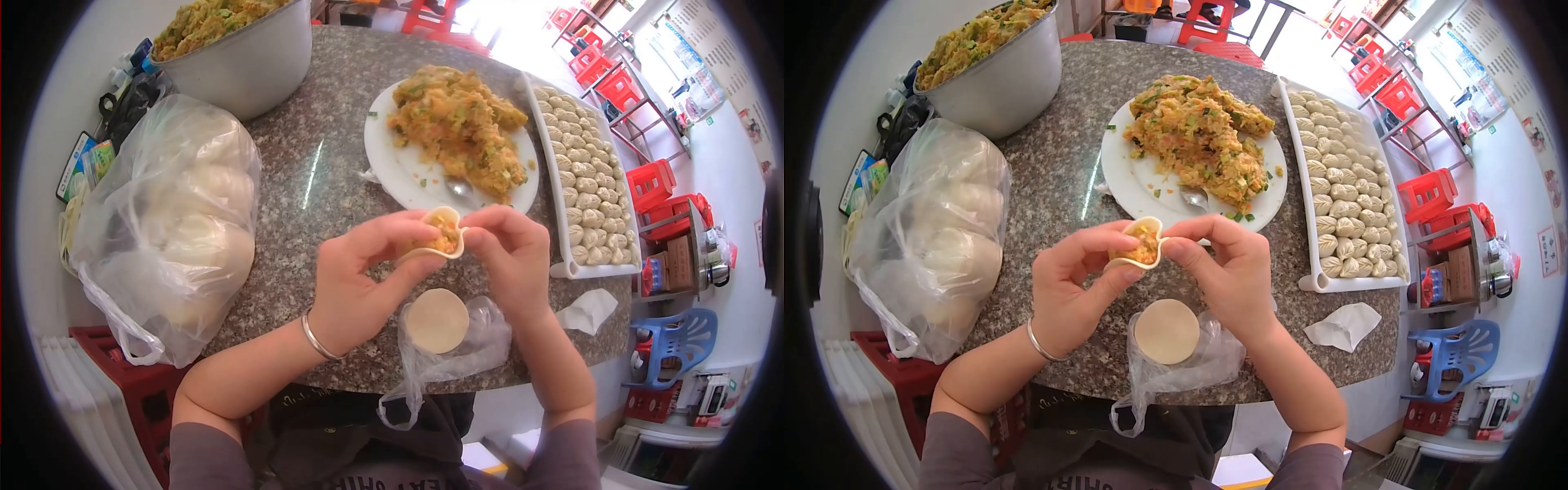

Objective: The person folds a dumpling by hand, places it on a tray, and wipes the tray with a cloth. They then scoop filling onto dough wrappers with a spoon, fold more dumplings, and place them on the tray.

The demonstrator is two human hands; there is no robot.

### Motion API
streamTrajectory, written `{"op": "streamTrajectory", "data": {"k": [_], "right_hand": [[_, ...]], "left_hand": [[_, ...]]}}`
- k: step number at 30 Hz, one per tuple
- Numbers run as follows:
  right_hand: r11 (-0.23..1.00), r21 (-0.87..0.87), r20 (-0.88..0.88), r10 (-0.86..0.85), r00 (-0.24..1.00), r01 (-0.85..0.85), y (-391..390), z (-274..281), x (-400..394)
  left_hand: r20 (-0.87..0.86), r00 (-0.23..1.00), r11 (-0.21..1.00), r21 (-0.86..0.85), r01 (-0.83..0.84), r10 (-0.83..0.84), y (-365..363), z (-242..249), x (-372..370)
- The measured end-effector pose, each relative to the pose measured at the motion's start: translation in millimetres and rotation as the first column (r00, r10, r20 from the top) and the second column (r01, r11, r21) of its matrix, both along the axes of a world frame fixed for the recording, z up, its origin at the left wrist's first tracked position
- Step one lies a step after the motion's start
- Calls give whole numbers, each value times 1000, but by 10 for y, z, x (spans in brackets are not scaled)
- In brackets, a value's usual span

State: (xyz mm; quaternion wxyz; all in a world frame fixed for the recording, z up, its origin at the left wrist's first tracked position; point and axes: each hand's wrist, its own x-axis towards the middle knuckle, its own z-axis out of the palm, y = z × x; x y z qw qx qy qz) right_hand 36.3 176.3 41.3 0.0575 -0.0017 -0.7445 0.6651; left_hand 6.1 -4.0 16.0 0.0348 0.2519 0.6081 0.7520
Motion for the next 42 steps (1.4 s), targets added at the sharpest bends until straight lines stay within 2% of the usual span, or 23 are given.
{"op": "streamTrajectory", "data": {"k": [3, 5, 6, 8, 11, 12, 14, 15, 17, 21, 23, 24, 26, 29, 30, 31, 32, 33, 35, 36, 38, 41, 42], "right_hand": [[995, -83, -67, 43, 997, -48, 0, -20, -28], [998, 54, -177, 25, 984, -16, 28, -105, -13], [999, 52, -175, 24, 984, -15, 29, -109, -14], [948, 314, -355, 76, 932, 42, 5, -109, -31], [945, 316, -381, 48, 923, 81, -50, -95, -20], [946, 313, -380, 46, 924, 82, -42, -91, -9], [972, 226, -209, -13, 978, 62, 13, -74, 24], [972, 225, -208, -18, 978, 66, 56, -54, 28], [991, 121, -2, 62, 998, -61, 134, -21, 12], [985, 151, -118, 99, 988, -81, 99, -63, 1], [949, 316, -255, 69, 964, 16, 58, -68, 10], [949, 314, -255, 68, 965, 16, 56, -64, 8], [896, 443, -318, 126, 940, 30, 54, -49, -3], [874, 481, -343, 121, 931, 64, 50, -34, 5], [874, 481, -342, 119, 932, 65, 60, -28, 11], [915, 401, -267, 81, 960, 34, 77, -20, 13], [949, 315, -187, 50, 981, 11, 94, -11, 13], [949, 315, -185, 50, 981, 11, 111, 2, 9], [960, 263, -128, 132, 983, -95, 138, 23, -5], [960, 263, -125, 133, 983, -97, 139, 21, -7], [912, 400, -218, 187, 958, -88, 138, 20, -13], [914, 405, -263, 114, 958, 2, 58, -19, 9], [915, 404, -263, 114, 958, 2, 57, -23, 7]], "left_hand": [[52, 999, 1000, 11, 15, -15, 8, -3, 9], [72, 997, 999, 40, 32, -34, 19, -18, 12], [103, 994, 998, 62, 30, -36, 20, -15, 8], [135, 990, 996, 82, 27, -38, 25, -26, -17], [149, 988, 988, 151, 21, -44, 36, -61, -35], [130, 991, 993, 118, 25, -41, 39, -47, -21], [111, 993, 996, 84, 37, -47, 39, -42, -13], [49, 998, 999, 22, 47, -48, 25, -44, -22], [-12, 998, 998, -40, 53, -54, 24, -41, -25], [2, 998, 998, -27, 64, -63, 44, -53, 4], [29, 999, 998, -39, 39, -38, 39, -41, 14], [86, 996, 998, -63, 13, -8, 33, -6, 16], [142, 989, 996, -88, -13, 25, 23, 8, 3], [114, 993, 994, -104, 27, -15, 24, -15, -11], [178, 983, 999, -7, 46, -44, 45, -15, -2], [239, 968, 994, 92, 59, -79, 57, -16, 2], [240, 968, 994, 93, 59, -80, 47, -11, -3], [219, 968, 992, 64, 111, -122, 25, -1, -10], [203, 966, 987, 36, 159, -163, 9, -11, -7], [156, 976, 989, 13, 149, -150, 8, -23, -1], [108, 985, 990, -11, 140, -138, 14, -24, 9], [206, 975, 995, -22, 96, -89, 13, 36, 29], [228, 972, 994, -81, 75, -55, 4, 85, 18]]}}
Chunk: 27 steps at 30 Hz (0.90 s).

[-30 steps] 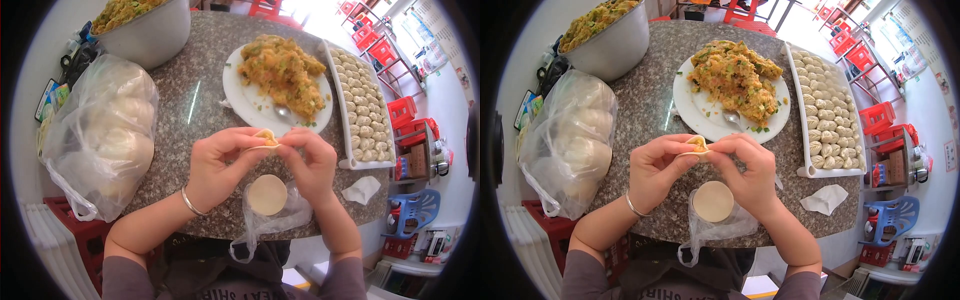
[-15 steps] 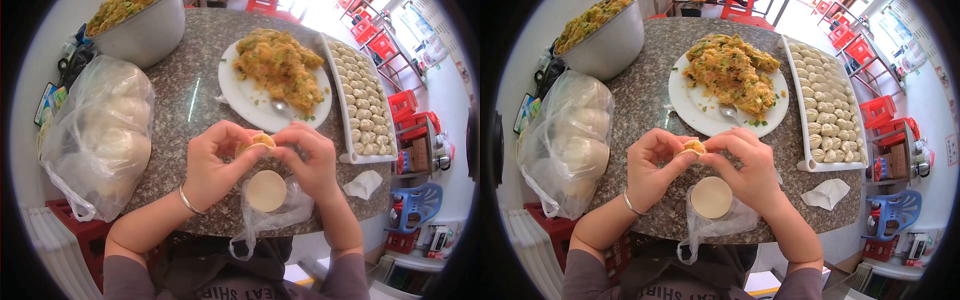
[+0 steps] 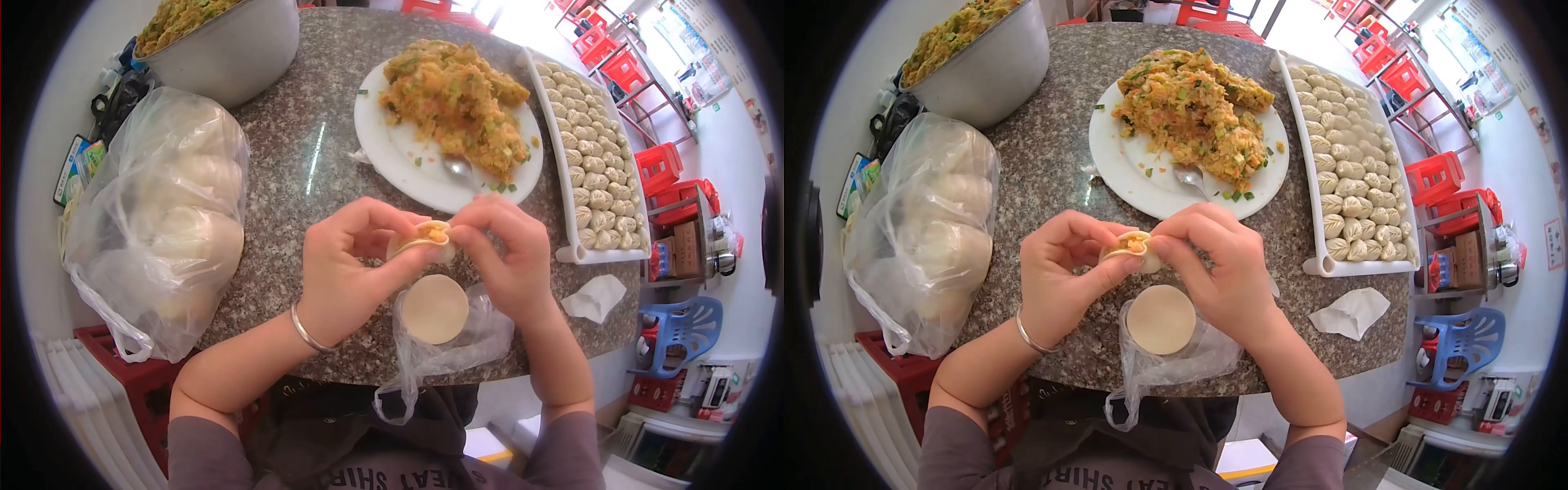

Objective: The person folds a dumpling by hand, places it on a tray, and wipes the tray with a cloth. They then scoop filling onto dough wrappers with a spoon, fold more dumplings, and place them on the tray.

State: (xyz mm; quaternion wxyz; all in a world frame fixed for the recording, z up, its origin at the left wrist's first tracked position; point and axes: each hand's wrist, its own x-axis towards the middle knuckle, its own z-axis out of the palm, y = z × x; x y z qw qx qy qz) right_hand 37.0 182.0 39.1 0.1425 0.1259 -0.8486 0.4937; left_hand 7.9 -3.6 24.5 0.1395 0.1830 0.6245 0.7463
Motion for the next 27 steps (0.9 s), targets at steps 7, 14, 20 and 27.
{"op": "streamTrajectory", "data": {"k": [7, 14, 20, 27], "right_hand": [[1000, 26, 3, -12, 1000, 12, 71, 9, 3], [998, 20, 29, 58, 998, -59, 57, 25, -14], [990, 138, -86, 53, 995, -40, 4, 25, -16], [992, -121, 214, 67, 974, -42, 109, 30, -12]], "left_hand": [[102, 993, 973, 231, 27, -52, 37, -86, -33], [-27, 996, 990, 113, 82, -80, 22, -137, -19], [91, 995, 999, 37, -32, 28, 18, -82, -31], [119, 990, 981, 187, 47, -70, 38, -124, -9]]}}
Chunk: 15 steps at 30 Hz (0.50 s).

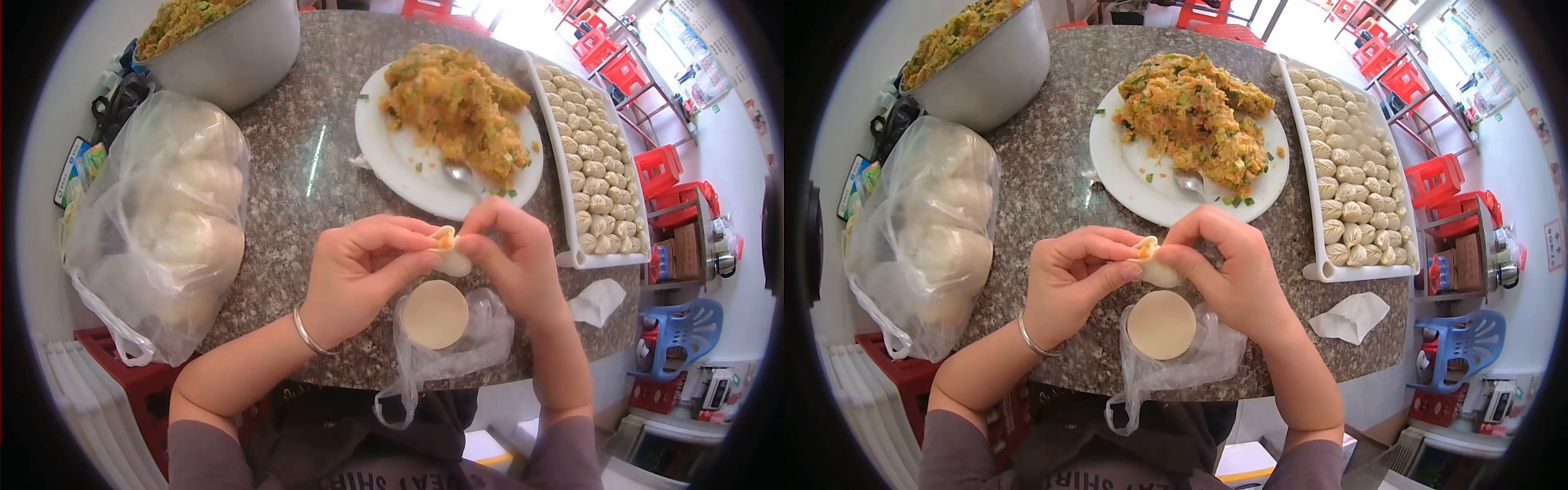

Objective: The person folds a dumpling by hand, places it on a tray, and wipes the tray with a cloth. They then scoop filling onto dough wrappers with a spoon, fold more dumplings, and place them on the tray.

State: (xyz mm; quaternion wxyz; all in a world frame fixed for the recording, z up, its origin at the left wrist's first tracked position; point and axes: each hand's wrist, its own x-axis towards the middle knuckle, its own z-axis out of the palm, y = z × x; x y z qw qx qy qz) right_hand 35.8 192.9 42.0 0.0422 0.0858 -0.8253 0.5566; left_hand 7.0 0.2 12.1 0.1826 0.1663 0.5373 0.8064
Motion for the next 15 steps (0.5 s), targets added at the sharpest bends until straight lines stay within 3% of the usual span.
{"op": "streamTrajectory", "data": {"k": [1, 3, 7, 9, 13, 15], "right_hand": [[1000, 0, 4, 0, 1000, 0, -5, -1, -1], [995, 91, -151, 46, 988, -32, -27, 8, -12], [992, 116, -169, -21, 985, 41, -92, -18, 15], [987, 159, -261, 17, 965, 26, -97, -43, 1], [980, 188, -272, -5, 962, 58, -80, -35, 19], [996, 74, -138, -46, 989, 57, -48, -49, 15]], "left_hand": [[-84, 996, 1000, -6, 3, -4, 0, -7, 9], [-83, 997, 1000, -16, 4, -6, 5, -25, 11], [-25, 1000, 995, -100, -18, 16, -9, -14, -1], [-28, 999, 994, -101, -36, 33, -12, 7, -2], [65, 997, 998, -40, -38, 40, 16, 80, -16], [28, 999, 999, -24, -34, 35, 15, -5, -19]]}}
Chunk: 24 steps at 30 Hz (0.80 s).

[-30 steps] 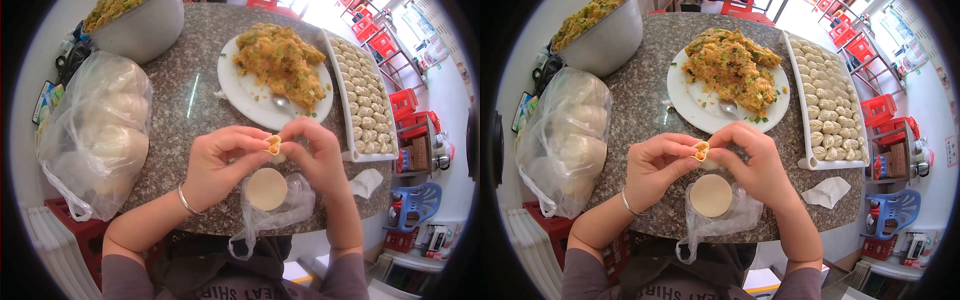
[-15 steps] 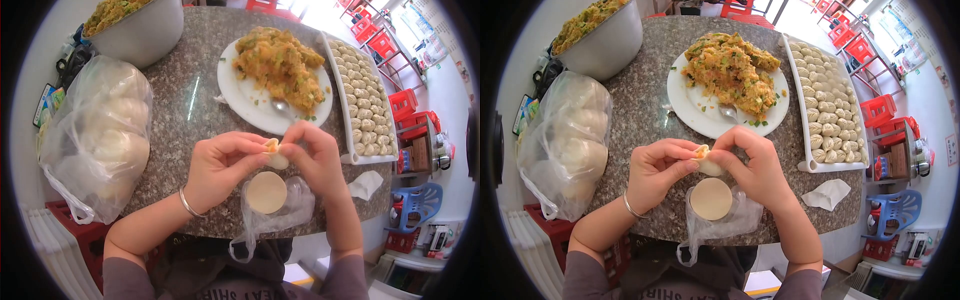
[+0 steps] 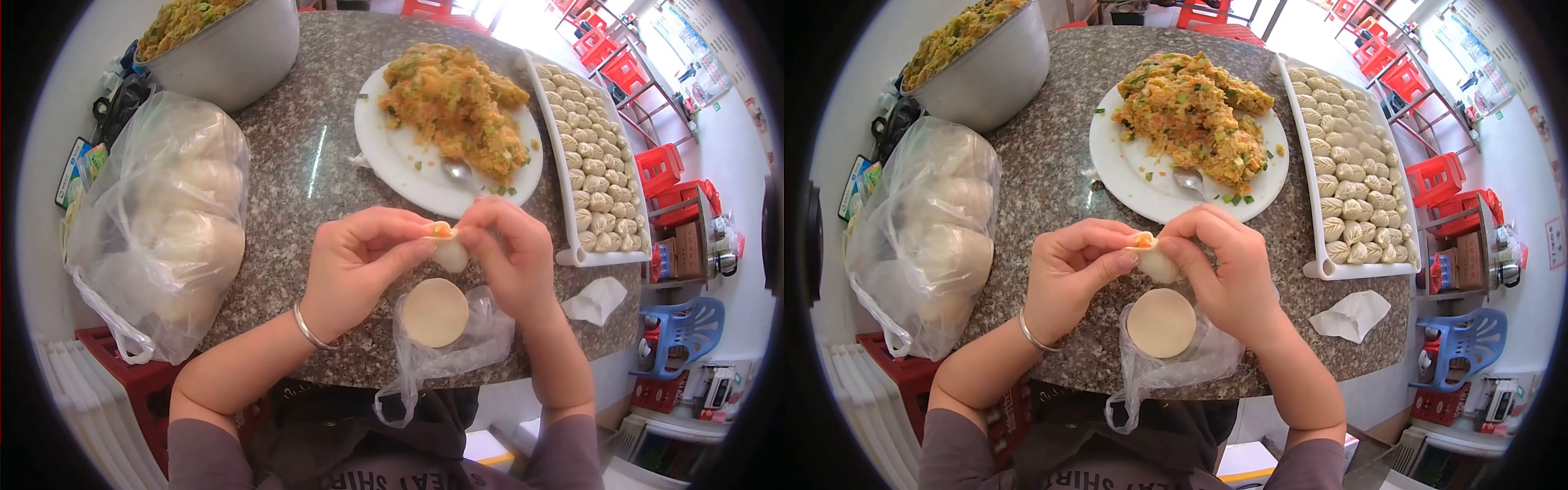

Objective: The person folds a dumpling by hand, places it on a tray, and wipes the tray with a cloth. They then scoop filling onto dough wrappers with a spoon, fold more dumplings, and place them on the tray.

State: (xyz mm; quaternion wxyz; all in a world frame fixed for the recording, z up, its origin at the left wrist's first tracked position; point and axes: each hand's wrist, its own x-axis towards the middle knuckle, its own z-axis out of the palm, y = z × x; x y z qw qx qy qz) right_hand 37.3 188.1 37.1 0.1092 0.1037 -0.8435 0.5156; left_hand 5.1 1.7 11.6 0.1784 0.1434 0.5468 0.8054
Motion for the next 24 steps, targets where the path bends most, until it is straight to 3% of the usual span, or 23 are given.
{"op": "streamTrajectory", "data": {"k": [4, 7, 10, 14, 15, 16, 18, 20, 22, 24], "right_hand": [[1000, -2, 18, 19, 1000, -19, 4, 52, -13], [995, 92, -75, 41, 996, -34, -36, 41, -7], [997, 73, -88, -17, 996, 24, -63, 18, 4], [982, 188, -143, 28, 989, 0, -60, 24, -1], [978, 209, -163, 22, 986, 12, -63, 14, 0], [978, 208, -162, 23, 986, 11, -65, 2, 1], [983, 178, -177, -6, 984, 38, -63, -17, 4], [994, 107, -122, -22, 992, 36, -54, -20, 12], [999, 34, -66, -34, 997, 36, -28, -12, 12], [996, -91, 150, 25, 988, -12, 13, 9, 3]], "left_hand": [[-80, 996, 998, 56, 42, -38, 3, -54, 5], [-97, 995, 999, 51, 17, -12, 9, -72, 12], [-9, 1000, 1000, 17, 4, -4, -11, -59, -2], [-10, 998, 998, -22, -65, 65, 11, 51, 23], [-306, 949, 980, -150, -131, 80, 12, 54, 15], [-575, 817, 941, -250, -230, 47, 11, 55, 11], [-566, 824, 942, -294, -161, -35, -21, -9, -8], [-320, 947, 988, -143, -53, 4, -10, -46, -27], [-292, 956, 990, -137, -24, -17, -20, -58, -24], [-264, 964, 992, -129, 7, -41, -31, -59, -18]]}}
